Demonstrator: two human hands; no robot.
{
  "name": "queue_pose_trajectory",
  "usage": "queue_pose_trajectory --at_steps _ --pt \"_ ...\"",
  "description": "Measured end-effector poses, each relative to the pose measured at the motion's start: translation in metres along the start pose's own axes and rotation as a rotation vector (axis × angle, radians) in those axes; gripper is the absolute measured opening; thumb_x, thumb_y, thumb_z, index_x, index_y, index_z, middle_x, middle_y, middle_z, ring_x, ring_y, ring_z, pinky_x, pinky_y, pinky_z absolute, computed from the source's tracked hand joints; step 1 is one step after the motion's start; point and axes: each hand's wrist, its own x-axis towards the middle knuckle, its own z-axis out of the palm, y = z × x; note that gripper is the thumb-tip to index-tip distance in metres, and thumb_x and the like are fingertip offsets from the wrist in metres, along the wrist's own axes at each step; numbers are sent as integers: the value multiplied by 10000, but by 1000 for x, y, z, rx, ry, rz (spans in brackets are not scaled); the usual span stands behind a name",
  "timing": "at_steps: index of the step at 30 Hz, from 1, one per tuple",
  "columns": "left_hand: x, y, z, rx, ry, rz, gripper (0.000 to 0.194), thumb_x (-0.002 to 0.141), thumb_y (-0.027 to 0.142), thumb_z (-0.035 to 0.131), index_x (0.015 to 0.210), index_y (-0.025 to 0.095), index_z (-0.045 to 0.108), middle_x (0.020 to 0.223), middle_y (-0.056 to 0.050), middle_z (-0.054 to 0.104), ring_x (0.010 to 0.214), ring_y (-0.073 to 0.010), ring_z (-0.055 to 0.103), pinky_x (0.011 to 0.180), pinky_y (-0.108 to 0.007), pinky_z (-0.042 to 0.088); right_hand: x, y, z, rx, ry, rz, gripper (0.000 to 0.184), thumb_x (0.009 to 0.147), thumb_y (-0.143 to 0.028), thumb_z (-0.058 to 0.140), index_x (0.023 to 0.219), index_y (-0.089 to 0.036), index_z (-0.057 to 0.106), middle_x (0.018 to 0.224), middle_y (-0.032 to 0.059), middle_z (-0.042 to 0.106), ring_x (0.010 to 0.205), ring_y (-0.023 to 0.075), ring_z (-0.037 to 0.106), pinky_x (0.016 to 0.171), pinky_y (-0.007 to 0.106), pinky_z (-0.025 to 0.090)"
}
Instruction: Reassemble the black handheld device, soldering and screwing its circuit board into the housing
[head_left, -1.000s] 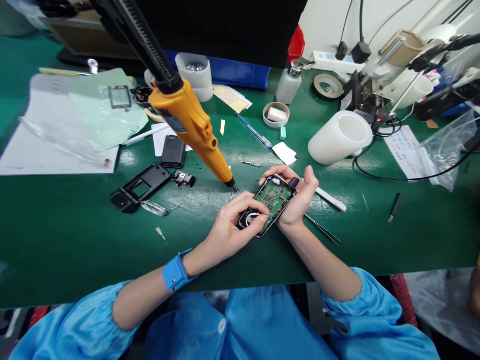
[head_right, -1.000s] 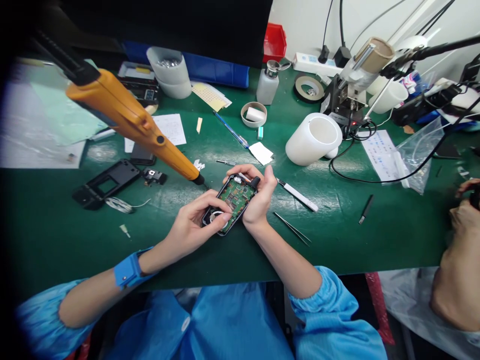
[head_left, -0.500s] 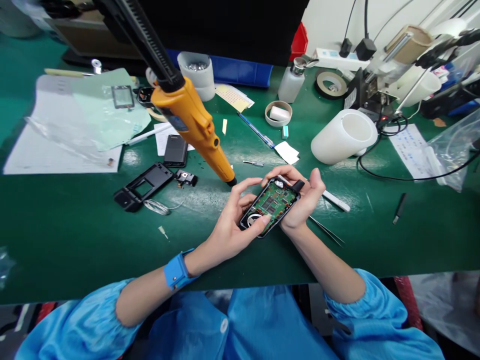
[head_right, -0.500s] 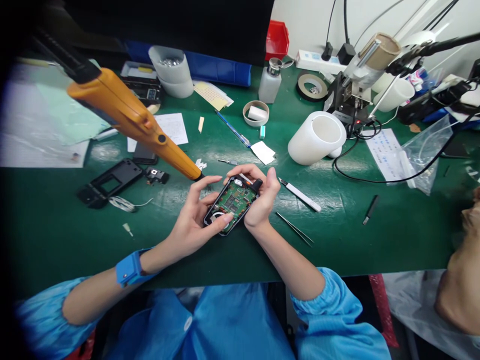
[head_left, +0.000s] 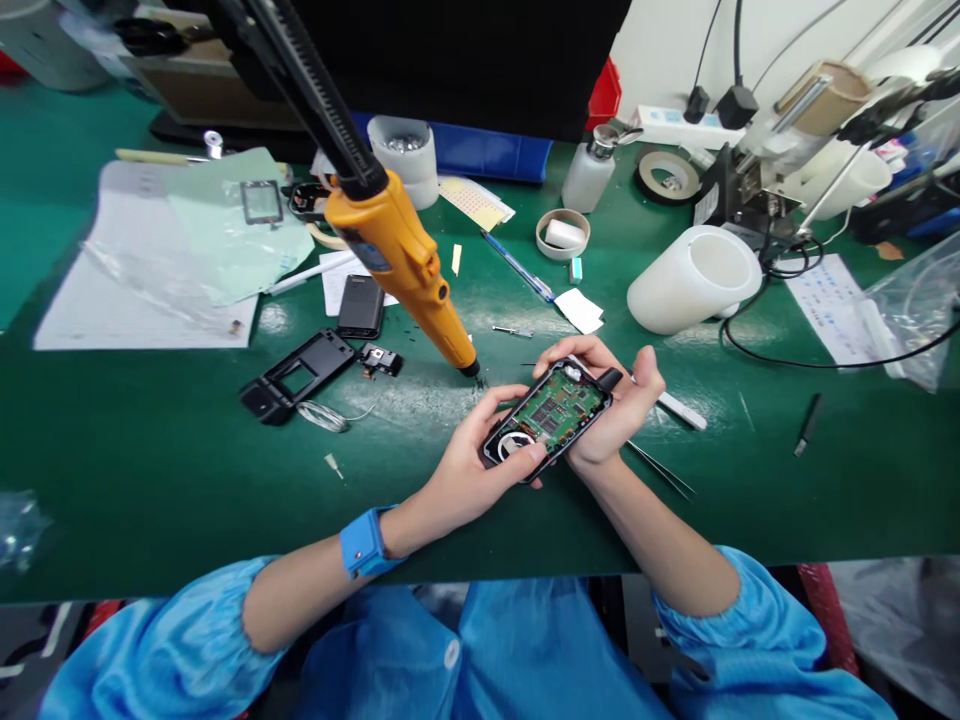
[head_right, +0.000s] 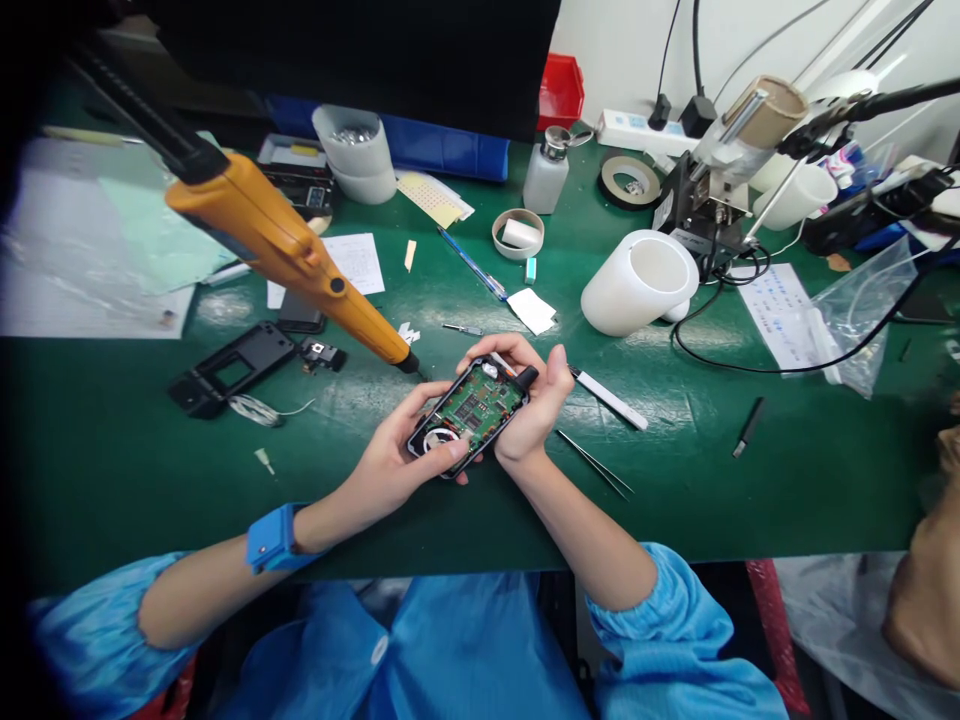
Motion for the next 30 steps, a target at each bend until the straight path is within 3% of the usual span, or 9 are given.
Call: queue_pose_trajectory --at_steps 8,13,23,30 --pt "-1 4 3 -34 7 -4 619 892 589 900 1278 263 544 941 2 709 632 -136 685 579 -267 662 -4 -2 4 -20 15 -22 686 902 -860 475 703 -253 724 692 63 666 638 219 620 599 360 520" --pt "-1 0 4 -14 25 16 621 896 648 875 1263 268 548 942 2 703 642 -144 684 566 -270 655 -4 -2 4 -47 -1 -51 708 917 -874 451 710 -253 718 685 60 642 635 218 607 618 368 525" --pt "-4 4 3 -75 35 -4 525 902 538 904 1208 270 573 942 3 700 678 -138 676 576 -252 664 -6 -1 4 -18 -44 -69 673 952 -820 455 699 -264 736 695 57 632 670 221 613 646 364 533" --pt "-3 4 4 -95 36 -16 553 888 465 915 1265 262 565 958 -4 699 678 -143 689 558 -244 664 -3 0 3 -27 0 -31 663 924 -823 477 702 -257 741 692 58 646 635 209 581 628 359 519"
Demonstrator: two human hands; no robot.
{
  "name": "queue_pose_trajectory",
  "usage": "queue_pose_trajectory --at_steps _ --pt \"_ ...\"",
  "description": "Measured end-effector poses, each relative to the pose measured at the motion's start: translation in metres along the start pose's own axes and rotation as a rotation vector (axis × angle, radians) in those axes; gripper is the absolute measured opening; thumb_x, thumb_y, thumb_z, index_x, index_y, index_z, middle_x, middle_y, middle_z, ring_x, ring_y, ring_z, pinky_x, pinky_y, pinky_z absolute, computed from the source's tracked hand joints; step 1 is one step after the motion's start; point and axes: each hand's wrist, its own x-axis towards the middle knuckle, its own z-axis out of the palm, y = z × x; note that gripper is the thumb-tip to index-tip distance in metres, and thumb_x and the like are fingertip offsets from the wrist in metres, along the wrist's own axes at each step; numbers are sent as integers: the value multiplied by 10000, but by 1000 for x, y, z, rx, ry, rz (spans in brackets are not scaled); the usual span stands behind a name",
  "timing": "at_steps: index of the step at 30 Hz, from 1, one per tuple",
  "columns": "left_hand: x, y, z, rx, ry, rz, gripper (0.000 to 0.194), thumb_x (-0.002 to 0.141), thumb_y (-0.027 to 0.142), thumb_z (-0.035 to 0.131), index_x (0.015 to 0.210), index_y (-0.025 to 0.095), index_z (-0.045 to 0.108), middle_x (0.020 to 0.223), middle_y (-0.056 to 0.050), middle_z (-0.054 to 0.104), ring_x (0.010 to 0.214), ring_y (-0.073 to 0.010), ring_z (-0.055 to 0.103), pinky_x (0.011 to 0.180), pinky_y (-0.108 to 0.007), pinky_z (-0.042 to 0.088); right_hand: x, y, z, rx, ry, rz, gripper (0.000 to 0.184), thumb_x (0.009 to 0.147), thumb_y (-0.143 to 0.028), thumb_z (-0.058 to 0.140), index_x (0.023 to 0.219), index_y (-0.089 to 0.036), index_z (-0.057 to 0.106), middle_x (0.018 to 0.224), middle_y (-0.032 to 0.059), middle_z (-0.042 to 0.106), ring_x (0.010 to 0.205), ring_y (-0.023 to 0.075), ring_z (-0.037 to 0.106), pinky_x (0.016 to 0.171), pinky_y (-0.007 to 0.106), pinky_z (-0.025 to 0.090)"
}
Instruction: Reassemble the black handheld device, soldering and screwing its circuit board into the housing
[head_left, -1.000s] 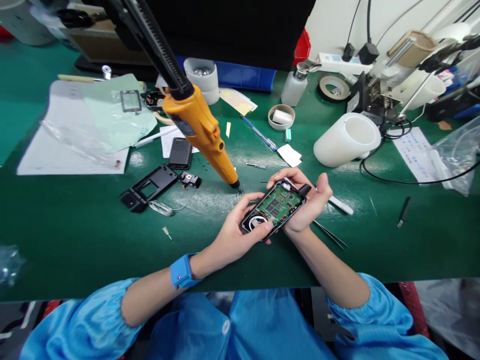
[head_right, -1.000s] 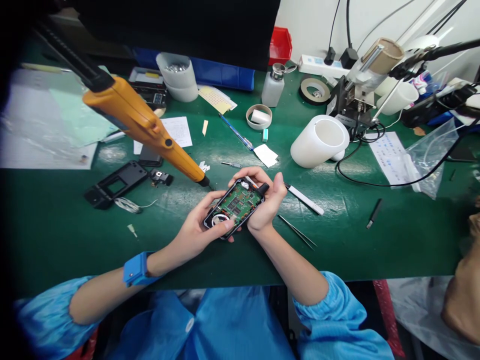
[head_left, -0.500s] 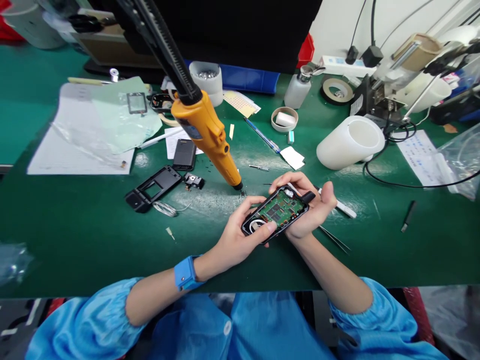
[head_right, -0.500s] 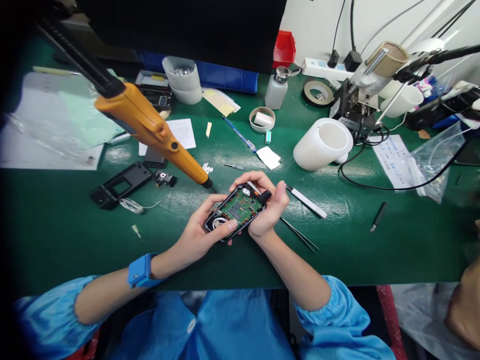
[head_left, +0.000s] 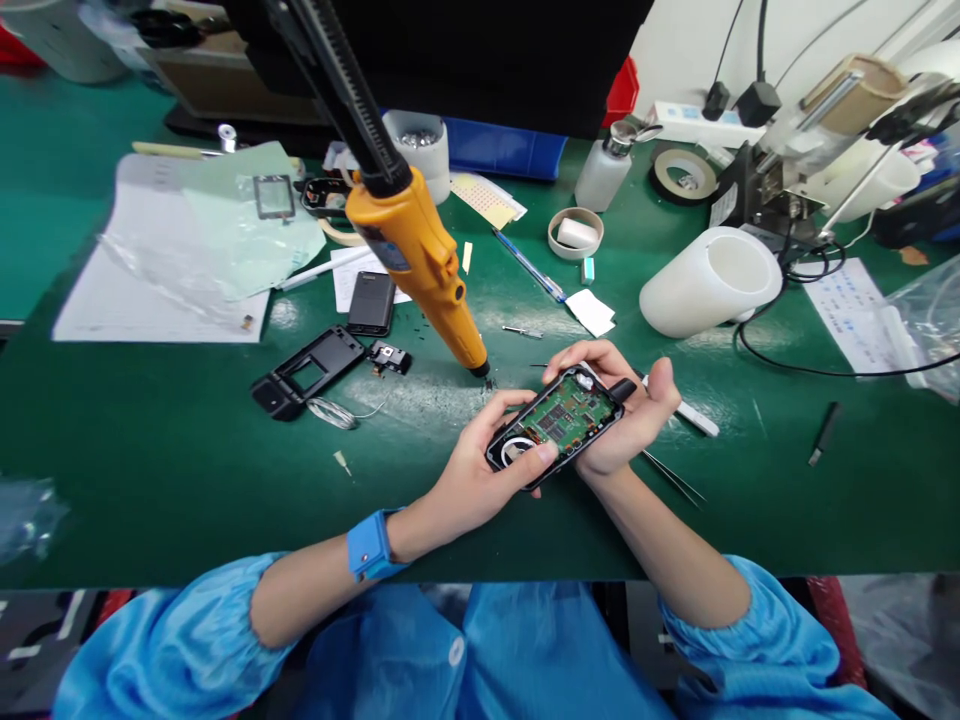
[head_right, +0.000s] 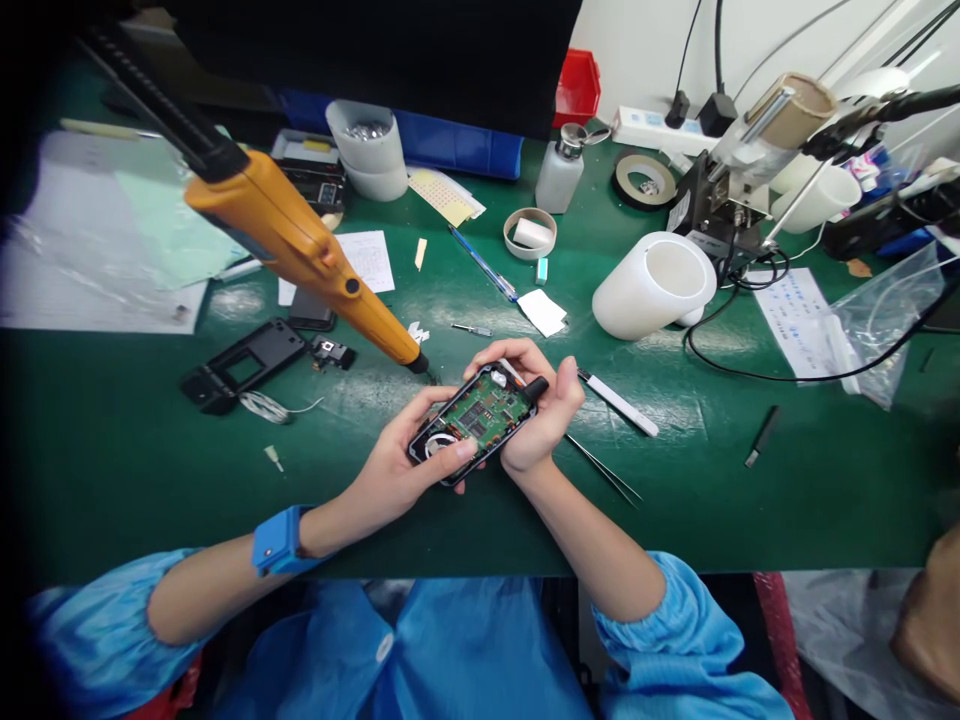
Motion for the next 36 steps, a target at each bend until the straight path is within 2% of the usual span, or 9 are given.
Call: queue_pose_trajectory --at_steps 12,23,31,36 --pt "-1 4 4 -11 25 -1 494 865 283 888 1240 215 573 920 26 707 668 -102 685 593 -193 664 2 4 -5 46 -33 -15 663 927 -817 489 732 -239 748 690 63 688 638 221 644 590 356 519" --pt "-1 4 4 28 41 31 493 850 257 865 1239 201 567 898 26 716 620 -104 698 580 -202 654 2 5 -5 25 -27 -2 664 918 -822 474 747 -237 738 699 65 694 646 223 650 592 357 524" --pt "-4 1 5 120 55 88 489 877 275 836 1272 197 559 845 23 730 627 -141 720 599 -245 645 3 4 -6 -37 -45 26 697 913 -865 434 759 -242 707 721 62 670 656 222 634 620 364 535" --pt "-5 -1 4 97 27 81 481 889 265 846 1269 214 557 872 25 727 625 -122 705 611 -224 624 3 2 -5 -37 -35 25 699 918 -860 453 749 -238 724 710 61 667 636 212 617 602 356 538"
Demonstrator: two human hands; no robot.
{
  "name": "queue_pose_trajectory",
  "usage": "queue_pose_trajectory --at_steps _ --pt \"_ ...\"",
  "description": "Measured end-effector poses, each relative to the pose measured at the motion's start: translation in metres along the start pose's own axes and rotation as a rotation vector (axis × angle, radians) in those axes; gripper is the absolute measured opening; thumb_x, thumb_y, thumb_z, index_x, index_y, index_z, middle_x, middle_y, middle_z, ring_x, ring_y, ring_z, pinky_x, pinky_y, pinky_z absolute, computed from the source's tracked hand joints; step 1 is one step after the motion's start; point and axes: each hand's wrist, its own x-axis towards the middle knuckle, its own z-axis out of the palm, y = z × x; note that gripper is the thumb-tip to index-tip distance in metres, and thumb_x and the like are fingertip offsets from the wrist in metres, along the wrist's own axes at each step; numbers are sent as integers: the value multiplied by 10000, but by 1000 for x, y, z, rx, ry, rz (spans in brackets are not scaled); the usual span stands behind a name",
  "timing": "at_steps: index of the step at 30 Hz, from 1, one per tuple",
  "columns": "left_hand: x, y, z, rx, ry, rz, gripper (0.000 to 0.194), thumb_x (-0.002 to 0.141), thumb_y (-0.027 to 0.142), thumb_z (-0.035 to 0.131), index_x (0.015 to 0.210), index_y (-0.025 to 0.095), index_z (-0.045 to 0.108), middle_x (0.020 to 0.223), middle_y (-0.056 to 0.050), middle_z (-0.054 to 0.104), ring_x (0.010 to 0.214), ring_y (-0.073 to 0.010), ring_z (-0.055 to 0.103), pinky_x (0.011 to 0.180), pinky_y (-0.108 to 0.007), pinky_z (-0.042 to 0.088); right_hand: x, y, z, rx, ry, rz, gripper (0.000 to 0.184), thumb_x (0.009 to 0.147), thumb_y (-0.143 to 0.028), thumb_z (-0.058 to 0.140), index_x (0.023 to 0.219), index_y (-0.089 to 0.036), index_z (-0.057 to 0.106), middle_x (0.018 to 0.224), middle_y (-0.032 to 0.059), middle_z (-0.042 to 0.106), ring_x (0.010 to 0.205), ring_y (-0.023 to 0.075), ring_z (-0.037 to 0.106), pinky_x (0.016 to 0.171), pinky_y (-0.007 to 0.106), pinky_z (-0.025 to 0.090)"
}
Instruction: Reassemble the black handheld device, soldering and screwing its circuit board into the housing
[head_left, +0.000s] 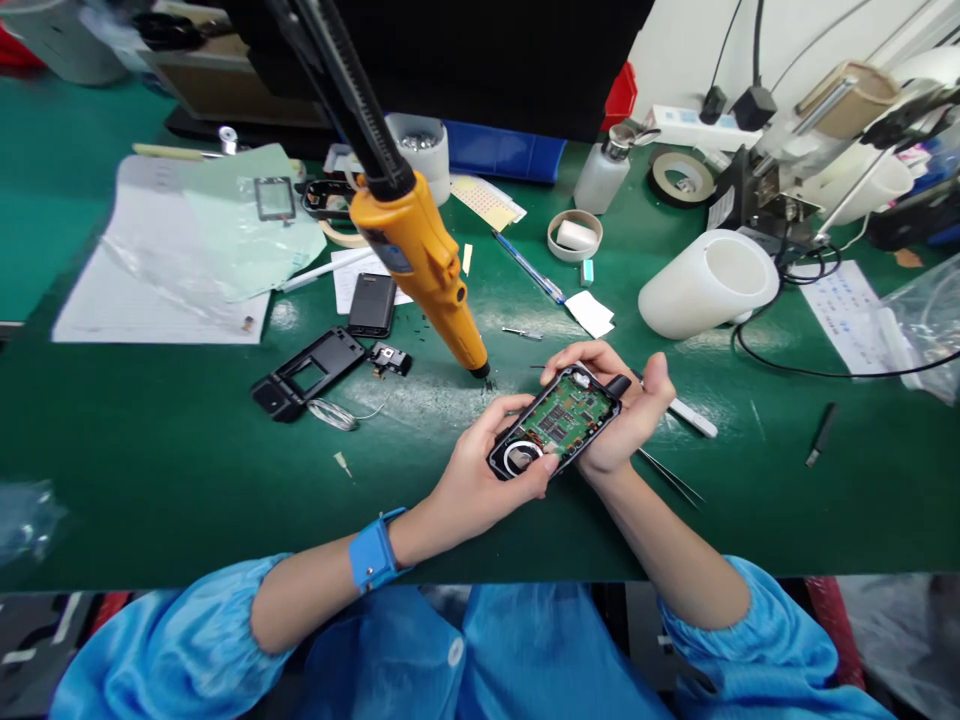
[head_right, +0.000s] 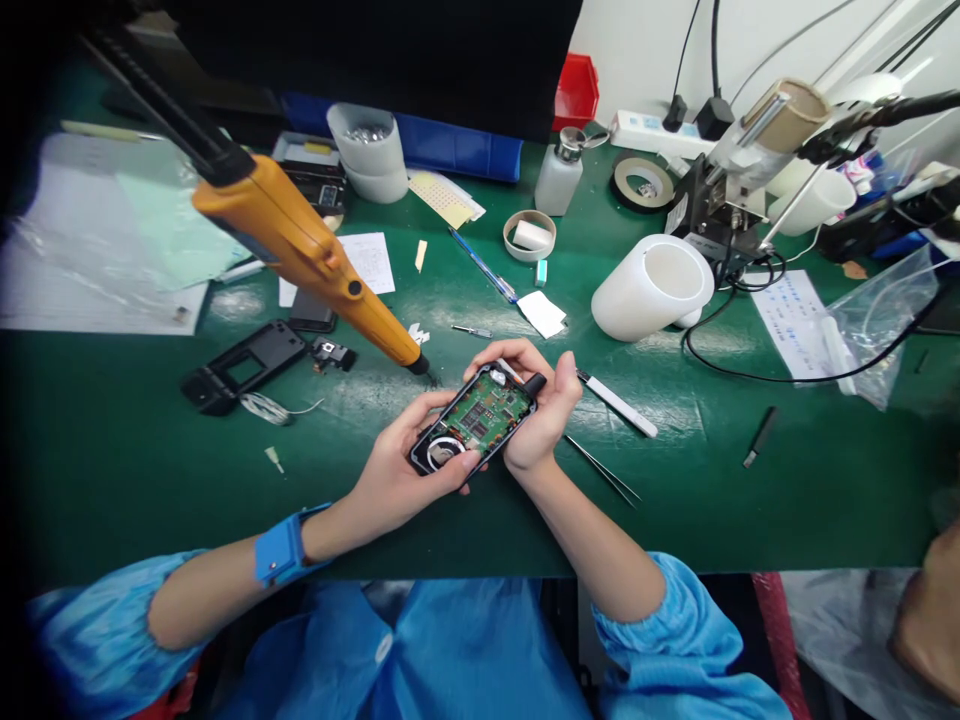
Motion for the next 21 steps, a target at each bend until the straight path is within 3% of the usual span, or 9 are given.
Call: queue_pose_trajectory --at_steps 3,8,12,14,16,19,21 --pt "0 1 -3 -74 -40 -47 514 906 289 856 1300 236 531 954 8 734 655 -130 718 608 -233 646 1 -2 -2 -5 -27 29 710 928 -861 460 756 -235 747 712 62 681 632 206 623 606 353 550" --pt "3 3 -9 -252 -202 -116 454 990 363 770 1331 251 491 1009 -47 774 852 -233 809 574 -251 671 5 -5 -6 -35 -119 110 717 952 -880 453 797 -253 762 723 52 716 652 207 659 613 355 573" --pt "6 3 -11 -326 -153 -142 459 971 367 772 1329 248 510 1029 -58 793 877 -250 824 569 -250 674 7 -2 -8 -137 -109 103 728 993 -867 401 970 -243 775 829 55 754 744 218 700 669 366 585" --pt "7 5 -11 -350 -87 -124 482 965 378 764 1351 244 508 1052 -60 799 905 -254 825 613 -280 698 8 -1 -10 -252 -48 -23 597 1040 -752 458 1097 -240 762 1023 66 782 889 219 726 755 366 584" --pt "8 7 -13 -361 -37 -94 505 969 404 743 1379 241 496 1106 -68 804 949 -262 822 681 -332 724 8 -2 -12 -408 52 -251 358 1041 -566 595 1146 -251 729 1157 60 749 963 206 704 817 364 562" --pt "9 11 -17 -364 17 -36 536 970 445 730 1402 251 480 1218 -82 790 995 -279 812 776 -435 742 7 -6 -14 -616 64 -614 64 1013 -324 678 1004 -260 677 990 22 671 875 189 627 797 366 512" --pt "11 11 -19 -374 38 -5 542 971 453 726 1409 262 470 1283 -91 775 1013 -289 810 849 -497 734 4 -8 -15 -727 -47 -767 91 1015 -254 674 926 -261 654 871 5 625 832 196 602 771 376 483"
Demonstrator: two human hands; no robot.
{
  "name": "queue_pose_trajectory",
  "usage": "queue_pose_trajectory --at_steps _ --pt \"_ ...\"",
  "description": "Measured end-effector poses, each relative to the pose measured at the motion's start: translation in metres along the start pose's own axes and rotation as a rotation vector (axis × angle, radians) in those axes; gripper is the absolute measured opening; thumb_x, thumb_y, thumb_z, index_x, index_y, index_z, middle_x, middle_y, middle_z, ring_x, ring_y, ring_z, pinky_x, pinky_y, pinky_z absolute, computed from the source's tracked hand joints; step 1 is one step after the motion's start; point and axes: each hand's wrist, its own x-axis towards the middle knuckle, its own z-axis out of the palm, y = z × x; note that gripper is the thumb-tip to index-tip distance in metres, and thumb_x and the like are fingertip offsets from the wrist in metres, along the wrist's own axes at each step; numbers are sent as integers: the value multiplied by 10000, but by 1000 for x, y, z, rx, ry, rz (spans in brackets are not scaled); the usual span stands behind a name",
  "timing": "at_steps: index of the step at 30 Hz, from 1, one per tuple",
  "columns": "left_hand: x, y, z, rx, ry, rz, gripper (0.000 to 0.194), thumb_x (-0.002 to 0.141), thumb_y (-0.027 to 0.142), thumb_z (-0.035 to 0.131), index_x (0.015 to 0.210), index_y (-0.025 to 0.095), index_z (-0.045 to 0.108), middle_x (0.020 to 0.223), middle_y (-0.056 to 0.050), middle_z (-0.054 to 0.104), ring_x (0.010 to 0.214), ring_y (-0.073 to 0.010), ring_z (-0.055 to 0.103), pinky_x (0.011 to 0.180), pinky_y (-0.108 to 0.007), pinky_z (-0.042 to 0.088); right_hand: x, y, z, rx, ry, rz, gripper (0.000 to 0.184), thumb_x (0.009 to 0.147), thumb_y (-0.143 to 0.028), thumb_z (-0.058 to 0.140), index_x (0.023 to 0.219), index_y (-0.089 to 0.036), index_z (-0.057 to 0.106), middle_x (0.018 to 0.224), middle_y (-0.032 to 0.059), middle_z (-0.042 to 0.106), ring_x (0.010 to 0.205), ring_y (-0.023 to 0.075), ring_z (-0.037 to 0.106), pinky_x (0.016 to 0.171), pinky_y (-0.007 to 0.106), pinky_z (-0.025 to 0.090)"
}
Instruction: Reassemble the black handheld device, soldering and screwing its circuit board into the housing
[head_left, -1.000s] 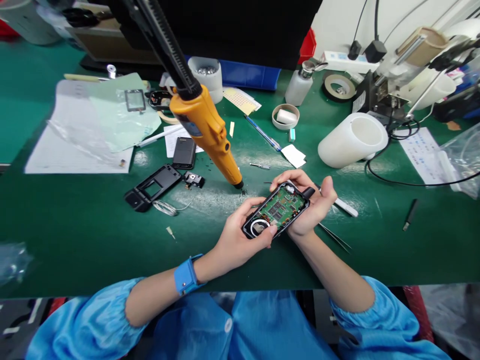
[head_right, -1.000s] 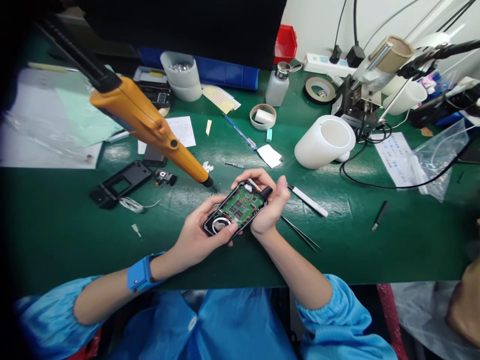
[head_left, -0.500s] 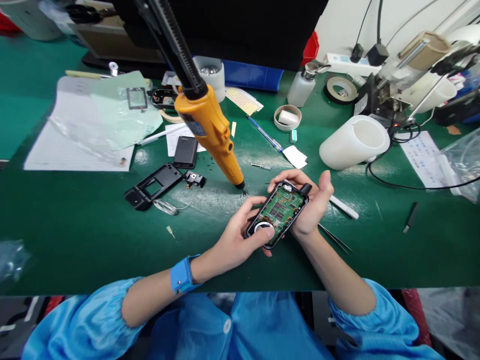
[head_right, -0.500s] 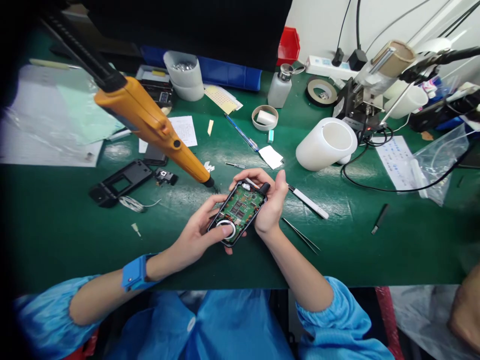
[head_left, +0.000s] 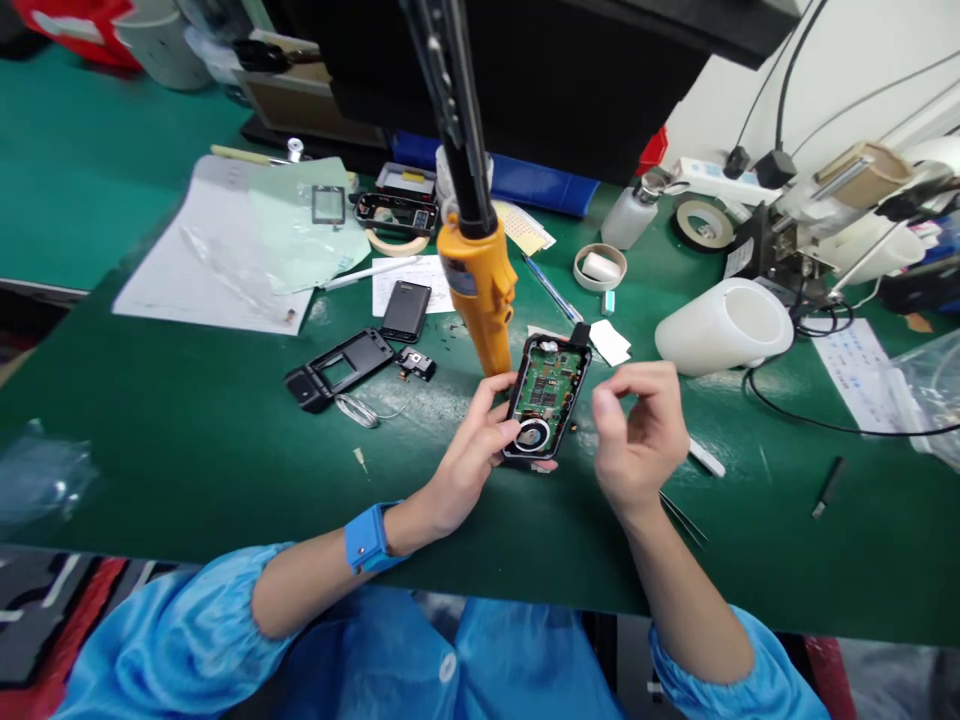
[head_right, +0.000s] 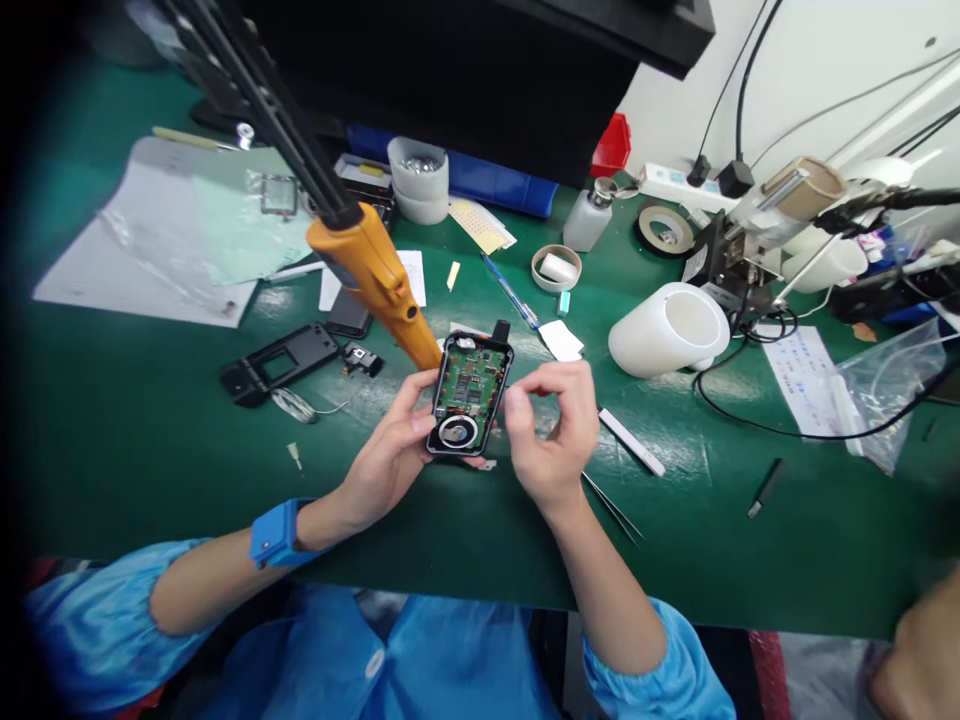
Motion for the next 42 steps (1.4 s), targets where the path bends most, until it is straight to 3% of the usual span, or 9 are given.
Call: queue_pose_trajectory --at_steps 3,7,17,26,32,35,38,40,42 --pt "1 0 -1 2 -9 52 520 981 428 710 1413 268 467 1374 -106 757 1163 -314 787 1043 -549 666 -3 -4 0 -113 -139 -123 35 980 -266 729 969 -263 696 890 14 649 853 216 620 789 401 476" --pt "1 -1 -3 63 -19 120 517 996 380 702 1449 266 480 1492 -104 711 1458 -322 635 1307 -549 451 -8 -5 4 -231 -246 -152 146 949 -336 802 1052 -269 724 978 22 669 897 221 628 833 406 454" --pt "-1 -8 -10 249 -118 252 537 1092 418 646 1564 284 428 1666 -108 545 1565 -325 508 1368 -548 357 -8 -9 5 -254 -267 -161 105 967 -301 823 1024 -269 741 934 7 642 870 203 606 805 386 434" --pt "-3 -7 -3 304 -47 233 528 1093 334 608 1556 272 363 1642 -131 559 1569 -303 511 1362 -534 379 -9 -12 6 -203 -243 -149 61 976 -211 769 980 -262 735 889 -3 635 823 186 607 771 389 447" --pt "-2 -4 -1 252 12 248 523 1104 393 622 1555 273 385 1656 -127 571 1563 -308 538 1372 -540 379 -10 -15 5 -195 -239 -215 83 961 -203 774 991 -266 729 877 -5 622 796 178 595 753 383 431" --pt "-2 0 1 238 16 223 513 1103 438 637 1530 267 409 1583 -130 636 1472 -310 627 1280 -517 510 -10 -17 5 -223 -235 -280 98 959 -192 776 1006 -265 729 852 -13 604 778 167 589 735 375 416" --pt "-2 3 3 187 12 171 521 1090 472 655 1507 265 421 1496 -136 690 1294 -299 737 1062 -449 662 -9 -17 5 -237 -253 -323 131 932 -164 788 984 -272 734 822 -28 606 742 150 578 734 381 393" --pt "-2 4 3 151 14 152 529 1075 490 670 1494 266 437 1460 -128 707 1242 -293 756 1003 -428 683 -9 -16 4 -225 -261 -331 163 900 -154 812 970 -286 745 820 -32 616 743 150 578 736 386 382" --pt "-2 4 3 143 25 152 533 1065 506 679 1486 263 461 1427 -118 723 1266 -296 744 1048 -440 666 -9 -15 4 -219 -259 -335 187 876 -153 833 965 -298 755 818 -30 620 750 156 579 731 387 378"
